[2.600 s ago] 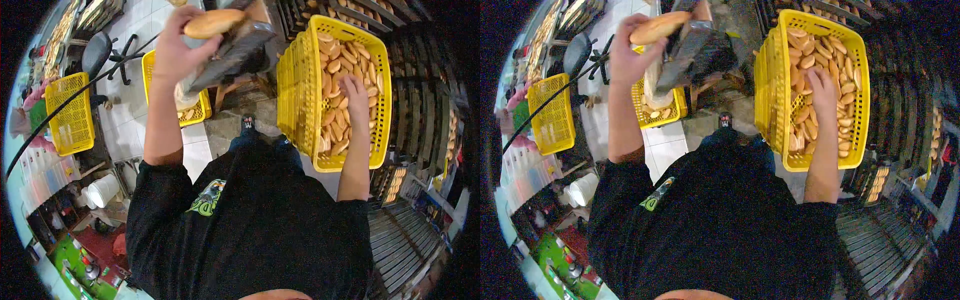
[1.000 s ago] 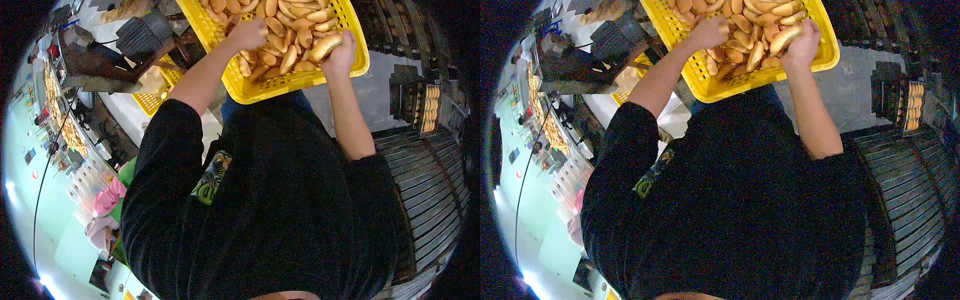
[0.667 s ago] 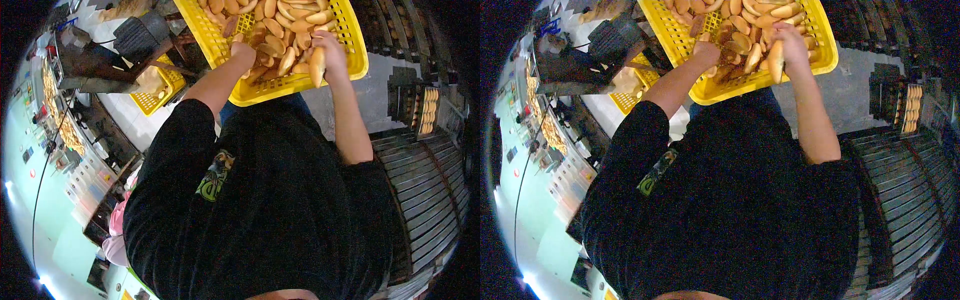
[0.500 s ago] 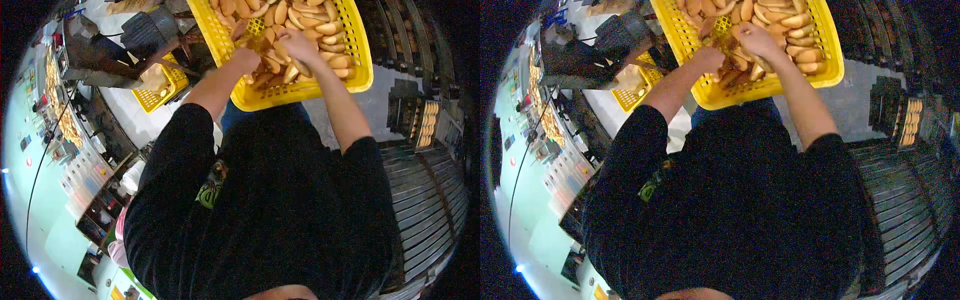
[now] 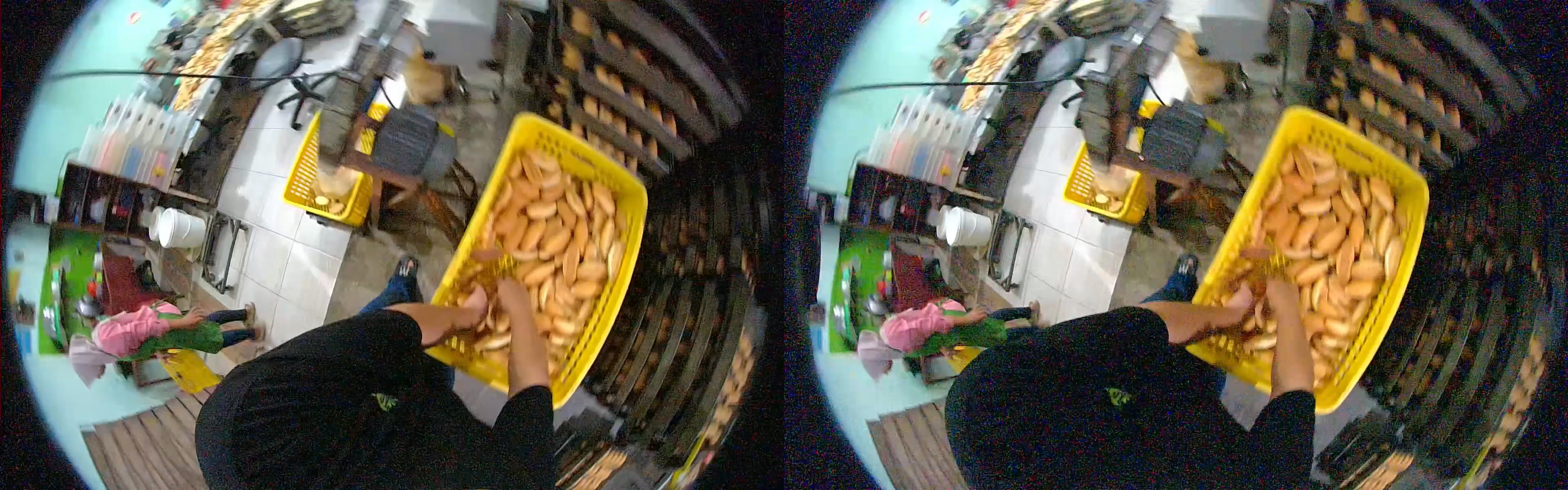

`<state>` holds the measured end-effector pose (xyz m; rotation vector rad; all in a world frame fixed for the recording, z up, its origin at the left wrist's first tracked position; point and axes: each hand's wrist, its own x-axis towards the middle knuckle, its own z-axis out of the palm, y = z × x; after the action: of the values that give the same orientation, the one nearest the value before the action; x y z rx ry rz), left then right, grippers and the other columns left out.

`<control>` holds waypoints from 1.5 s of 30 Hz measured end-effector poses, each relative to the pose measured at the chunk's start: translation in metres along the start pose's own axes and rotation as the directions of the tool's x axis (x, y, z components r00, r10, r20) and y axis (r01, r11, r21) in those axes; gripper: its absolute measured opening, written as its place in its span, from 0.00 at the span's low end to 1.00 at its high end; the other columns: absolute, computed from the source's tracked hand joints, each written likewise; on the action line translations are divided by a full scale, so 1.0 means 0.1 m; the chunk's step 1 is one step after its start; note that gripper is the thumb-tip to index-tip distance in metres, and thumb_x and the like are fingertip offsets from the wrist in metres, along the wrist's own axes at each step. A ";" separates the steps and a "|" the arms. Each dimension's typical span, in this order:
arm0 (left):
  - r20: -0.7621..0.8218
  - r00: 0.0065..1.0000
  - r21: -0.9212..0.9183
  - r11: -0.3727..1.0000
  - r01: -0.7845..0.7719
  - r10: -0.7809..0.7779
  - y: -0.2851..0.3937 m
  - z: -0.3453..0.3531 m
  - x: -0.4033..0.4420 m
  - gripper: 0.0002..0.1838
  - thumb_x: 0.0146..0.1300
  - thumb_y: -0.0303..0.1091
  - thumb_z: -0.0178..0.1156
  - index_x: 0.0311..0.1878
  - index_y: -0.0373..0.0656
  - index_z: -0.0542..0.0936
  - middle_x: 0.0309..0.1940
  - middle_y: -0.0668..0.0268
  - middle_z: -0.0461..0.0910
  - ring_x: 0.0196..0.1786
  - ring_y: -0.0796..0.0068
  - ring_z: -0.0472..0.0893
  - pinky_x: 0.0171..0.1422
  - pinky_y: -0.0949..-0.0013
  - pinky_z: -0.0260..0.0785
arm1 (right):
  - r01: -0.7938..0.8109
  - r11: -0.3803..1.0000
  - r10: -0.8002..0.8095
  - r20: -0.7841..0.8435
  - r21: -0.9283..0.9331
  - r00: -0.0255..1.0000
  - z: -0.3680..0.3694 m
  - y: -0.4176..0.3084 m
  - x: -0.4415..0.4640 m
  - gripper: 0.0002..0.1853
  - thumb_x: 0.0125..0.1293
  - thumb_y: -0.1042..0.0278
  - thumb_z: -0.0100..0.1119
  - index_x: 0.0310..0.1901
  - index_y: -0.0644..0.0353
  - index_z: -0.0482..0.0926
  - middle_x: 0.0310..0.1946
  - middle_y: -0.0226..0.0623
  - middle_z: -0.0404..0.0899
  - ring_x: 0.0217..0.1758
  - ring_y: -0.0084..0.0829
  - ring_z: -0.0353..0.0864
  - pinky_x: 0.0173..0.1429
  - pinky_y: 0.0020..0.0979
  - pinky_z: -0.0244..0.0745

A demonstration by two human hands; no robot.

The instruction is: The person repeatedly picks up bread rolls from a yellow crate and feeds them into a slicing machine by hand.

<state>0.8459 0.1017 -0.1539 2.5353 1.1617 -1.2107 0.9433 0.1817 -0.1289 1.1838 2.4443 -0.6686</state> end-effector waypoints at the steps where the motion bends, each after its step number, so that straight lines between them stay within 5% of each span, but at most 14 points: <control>1: 0.081 0.997 -0.031 0.999 -0.016 0.019 -0.30 -0.67 -0.68 0.23 0.60 0.50 0.53 0.55 0.52 0.79 0.53 0.63 0.76 0.50 0.59 0.75 0.39 0.46 0.67 | 0.048 0.993 -0.046 0.027 -0.110 0.999 0.14 0.07 0.07 0.15 0.65 0.67 0.43 0.45 0.59 0.79 0.43 0.53 0.79 0.47 0.50 0.79 0.49 0.44 0.75; 2: 0.150 0.987 -0.065 0.997 -0.044 0.054 -0.34 -0.74 -0.67 0.19 0.56 0.45 0.59 0.47 0.48 0.82 0.38 0.66 0.82 0.37 0.61 0.79 0.35 0.51 0.66 | -0.008 1.000 0.009 0.039 -0.027 0.999 0.00 -0.03 0.01 0.14 0.62 0.63 0.48 0.44 0.56 0.80 0.42 0.50 0.80 0.48 0.49 0.79 0.51 0.44 0.75; 7: -0.139 0.986 -0.418 0.897 -0.145 0.095 -0.99 -1.19 -1.46 0.18 0.49 0.46 0.64 0.43 0.49 0.83 0.31 0.60 0.83 0.36 0.62 0.83 0.36 0.51 0.69 | -0.029 0.964 0.048 -0.064 0.266 0.997 0.21 0.08 -0.07 0.19 0.55 0.55 0.59 0.48 0.51 0.79 0.44 0.47 0.80 0.50 0.50 0.78 0.54 0.43 0.74; 12: -0.343 0.916 -0.894 0.372 -0.249 -0.211 -2.24 -1.25 -2.74 0.28 0.44 0.50 0.69 0.45 0.40 0.81 0.34 0.55 0.84 0.41 0.57 0.83 0.45 0.61 0.75 | -0.040 0.954 0.129 -0.286 0.297 0.950 -0.15 -0.26 -0.49 0.25 0.56 0.56 0.62 0.56 0.52 0.76 0.53 0.52 0.75 0.52 0.52 0.77 0.55 0.44 0.73; 16: -0.448 0.745 -0.860 0.009 -0.511 -0.494 -3.01 -0.35 -3.24 0.27 0.44 0.41 0.73 0.48 0.39 0.81 0.37 0.61 0.83 0.40 0.73 0.81 0.46 0.69 0.73 | -0.271 0.703 0.524 -0.221 0.658 0.823 -0.43 -0.47 -0.69 0.30 0.59 0.61 0.63 0.61 0.64 0.68 0.56 0.48 0.74 0.61 0.42 0.72 0.65 0.34 0.64; 21: -0.258 0.647 -0.786 -0.234 -0.572 -0.717 -3.88 0.12 -3.98 0.26 0.47 0.31 0.72 0.51 0.35 0.78 0.40 0.65 0.81 0.41 0.80 0.79 0.47 0.75 0.72 | 0.068 0.397 0.682 -0.344 0.915 0.646 -1.54 -0.96 -0.50 0.30 0.58 0.71 0.63 0.62 0.68 0.65 0.56 0.43 0.70 0.61 0.36 0.67 0.67 0.33 0.59; 22: -0.192 0.632 -0.744 -0.308 -0.593 -0.751 -3.99 0.19 -4.05 0.26 0.47 0.29 0.71 0.52 0.35 0.78 0.42 0.65 0.81 0.42 0.81 0.79 0.47 0.76 0.72 | 0.096 0.534 0.612 -0.462 0.840 0.642 -2.06 -1.28 -0.42 0.28 0.57 0.71 0.64 0.58 0.68 0.67 0.54 0.41 0.71 0.60 0.34 0.68 0.66 0.33 0.60; 24: -0.219 0.505 -0.571 -0.310 -0.760 -0.835 -4.23 0.16 -4.10 0.25 0.48 0.27 0.69 0.53 0.34 0.78 0.43 0.63 0.81 0.43 0.80 0.79 0.47 0.75 0.73 | 0.273 0.731 0.410 -0.722 0.626 0.558 -2.82 -1.65 -0.14 0.24 0.55 0.69 0.65 0.53 0.66 0.70 0.51 0.39 0.72 0.58 0.31 0.69 0.64 0.33 0.63; 28: -0.301 0.301 -0.591 -0.071 -0.804 -0.905 -4.65 -0.03 -4.13 0.25 0.49 0.28 0.70 0.53 0.33 0.77 0.43 0.63 0.81 0.44 0.79 0.79 0.50 0.74 0.73 | 0.640 0.495 0.178 -0.789 0.588 0.588 -4.00 -2.46 0.35 0.24 0.58 0.63 0.65 0.55 0.61 0.72 0.46 0.32 0.75 0.45 0.26 0.74 0.54 0.28 0.70; 35: -0.482 0.133 -0.529 0.167 -0.832 -0.866 -4.99 -0.38 -3.93 0.25 0.50 0.33 0.72 0.50 0.34 0.79 0.41 0.63 0.81 0.44 0.77 0.79 0.51 0.73 0.73 | 0.424 0.903 -0.293 -0.615 0.074 0.731 -4.46 -2.89 0.93 0.22 0.60 0.59 0.62 0.54 0.59 0.75 0.35 0.34 0.77 0.39 0.24 0.76 0.46 0.26 0.71; 38: -0.577 0.126 -0.556 0.275 -0.785 -0.807 -5.05 -0.46 -3.69 0.25 0.49 0.36 0.73 0.51 0.39 0.79 0.41 0.63 0.82 0.44 0.76 0.80 0.51 0.72 0.73 | 0.345 0.906 -0.123 -0.629 0.244 0.768 -4.52 -3.00 0.83 0.23 0.60 0.62 0.61 0.56 0.58 0.74 0.30 0.33 0.74 0.36 0.25 0.76 0.43 0.27 0.71; 39: -0.625 0.146 -0.565 0.315 -0.763 -0.766 -5.06 -0.48 -3.61 0.25 0.49 0.37 0.73 0.51 0.40 0.79 0.42 0.64 0.82 0.45 0.76 0.80 0.53 0.72 0.72 | 0.394 0.880 -0.078 -0.739 0.265 0.670 -4.58 -3.02 0.81 0.24 0.60 0.65 0.59 0.59 0.57 0.72 0.29 0.30 0.72 0.34 0.24 0.75 0.42 0.28 0.71; 42: -0.723 0.249 -0.647 0.505 -0.572 -0.644 -5.03 -0.43 -3.56 0.21 0.53 0.41 0.69 0.49 0.43 0.79 0.41 0.64 0.82 0.43 0.71 0.82 0.53 0.70 0.71 | 0.877 0.269 0.219 -0.912 0.399 0.348 -4.72 -3.04 1.01 0.37 0.59 0.75 0.55 0.71 0.46 0.55 0.31 0.32 0.67 0.34 0.28 0.71 0.48 0.28 0.74; 45: -0.791 0.319 -0.610 0.705 -0.361 -0.522 -5.14 -0.12 -3.43 0.15 0.56 0.39 0.66 0.43 0.42 0.81 0.36 0.64 0.82 0.40 0.70 0.82 0.48 0.67 0.73 | 0.963 0.090 0.344 -0.915 0.256 0.211 -4.70 -3.36 1.23 0.23 0.62 0.78 0.45 0.60 0.58 0.58 0.50 0.45 0.71 0.51 0.33 0.73 0.58 0.34 0.69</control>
<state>0.3715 0.2635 0.2080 2.3178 1.4730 1.0013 0.5552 0.3361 0.2892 1.1379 3.4025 -3.0571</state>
